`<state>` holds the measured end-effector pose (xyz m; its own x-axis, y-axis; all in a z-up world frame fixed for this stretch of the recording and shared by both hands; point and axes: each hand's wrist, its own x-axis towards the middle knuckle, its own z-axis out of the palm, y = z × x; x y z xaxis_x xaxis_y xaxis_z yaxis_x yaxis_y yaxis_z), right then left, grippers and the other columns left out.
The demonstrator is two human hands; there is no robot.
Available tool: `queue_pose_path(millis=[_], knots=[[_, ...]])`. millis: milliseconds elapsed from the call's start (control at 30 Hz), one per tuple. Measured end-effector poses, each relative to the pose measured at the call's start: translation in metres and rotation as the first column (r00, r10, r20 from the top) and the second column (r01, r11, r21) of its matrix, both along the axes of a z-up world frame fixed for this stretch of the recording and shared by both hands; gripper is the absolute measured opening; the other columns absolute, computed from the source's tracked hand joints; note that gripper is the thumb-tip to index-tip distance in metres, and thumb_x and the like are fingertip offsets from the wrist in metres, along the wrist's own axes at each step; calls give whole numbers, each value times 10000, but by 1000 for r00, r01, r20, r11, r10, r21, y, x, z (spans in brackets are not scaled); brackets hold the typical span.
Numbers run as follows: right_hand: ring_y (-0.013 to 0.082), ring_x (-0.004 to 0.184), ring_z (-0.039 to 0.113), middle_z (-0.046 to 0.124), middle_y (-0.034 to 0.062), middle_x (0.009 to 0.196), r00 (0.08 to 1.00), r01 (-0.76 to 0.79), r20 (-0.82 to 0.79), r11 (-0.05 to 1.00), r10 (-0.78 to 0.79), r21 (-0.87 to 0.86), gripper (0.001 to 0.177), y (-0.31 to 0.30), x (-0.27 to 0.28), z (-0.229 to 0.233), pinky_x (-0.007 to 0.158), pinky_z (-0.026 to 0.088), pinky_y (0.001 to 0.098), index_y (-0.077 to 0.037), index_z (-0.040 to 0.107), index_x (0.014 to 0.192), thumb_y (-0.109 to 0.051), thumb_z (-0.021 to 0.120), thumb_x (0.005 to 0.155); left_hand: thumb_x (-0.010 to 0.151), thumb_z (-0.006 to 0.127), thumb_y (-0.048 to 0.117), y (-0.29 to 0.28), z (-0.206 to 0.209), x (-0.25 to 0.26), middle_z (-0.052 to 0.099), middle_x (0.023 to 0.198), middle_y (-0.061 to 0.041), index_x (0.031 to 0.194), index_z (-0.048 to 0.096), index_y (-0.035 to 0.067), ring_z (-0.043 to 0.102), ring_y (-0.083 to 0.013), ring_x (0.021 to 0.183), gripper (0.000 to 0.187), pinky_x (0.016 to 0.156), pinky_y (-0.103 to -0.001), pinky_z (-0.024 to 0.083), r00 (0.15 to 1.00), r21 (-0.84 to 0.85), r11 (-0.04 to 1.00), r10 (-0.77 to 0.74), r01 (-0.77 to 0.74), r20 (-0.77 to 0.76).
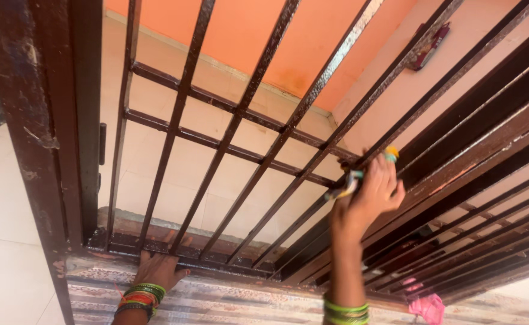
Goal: The person wipes the bars and frame of a metal gate using a cloth, moving their hands across the different sections.
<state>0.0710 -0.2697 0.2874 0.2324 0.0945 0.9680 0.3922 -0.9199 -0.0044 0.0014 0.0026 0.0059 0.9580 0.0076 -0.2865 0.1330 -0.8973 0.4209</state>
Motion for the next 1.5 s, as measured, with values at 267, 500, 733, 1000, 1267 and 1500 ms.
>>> queue_pose_path(millis=[267,500,733,1000,1267,1500], knots=[[366,1543,398,385,205,1645,977,-206,80,968,196,143,666,51,-34,-59,1297,255,515,-90,459,1554,154,507,936,887,719,493,1,-12,-1,185,1704,55,1582,144,369,59,-118,1584,910,1230,-532,129,993,-21,1000,25,-23,118],[264,1231,694,650,185,1301,846,-531,220,728,486,433,358,28,-40,-51,1037,557,377,-60,564,1300,110,545,986,921,696,492,0,-9,-3,216,1685,82,1595,109,364,15,-122,1589,903,1269,-551,41,997,-4,1000,12,-12,81],[236,1099,721,646,156,1254,804,-589,210,702,556,399,216,13,-53,5,962,650,368,-39,661,1091,151,656,989,918,687,501,0,-8,-2,325,1646,45,1595,103,359,-3,-126,1587,906,1257,-549,40,997,-14,1000,9,-8,76],[234,1123,642,689,54,1127,932,205,354,915,-74,-349,266,36,-25,80,1131,323,536,-112,706,1078,-113,846,851,952,647,510,2,0,-3,508,1531,-5,1617,60,340,35,-122,1596,903,1274,-548,29,1000,-4,1000,-13,13,17],[206,1127,665,741,69,1157,997,-20,69,993,28,-118,358,44,-25,29,1186,263,503,-78,724,1162,89,644,857,933,659,534,5,-2,-2,212,1703,36,1599,72,334,-13,-165,1590,910,1272,-529,-12,994,63,996,-62,57,86],[255,1327,621,702,131,1284,979,-141,154,988,131,58,379,56,-35,-26,1184,305,447,-72,697,1264,108,668,931,959,624,555,8,-4,1,33,1737,42,1622,13,305,-77,-168,1589,936,1280,-543,-22,994,45,994,-103,102,27]])
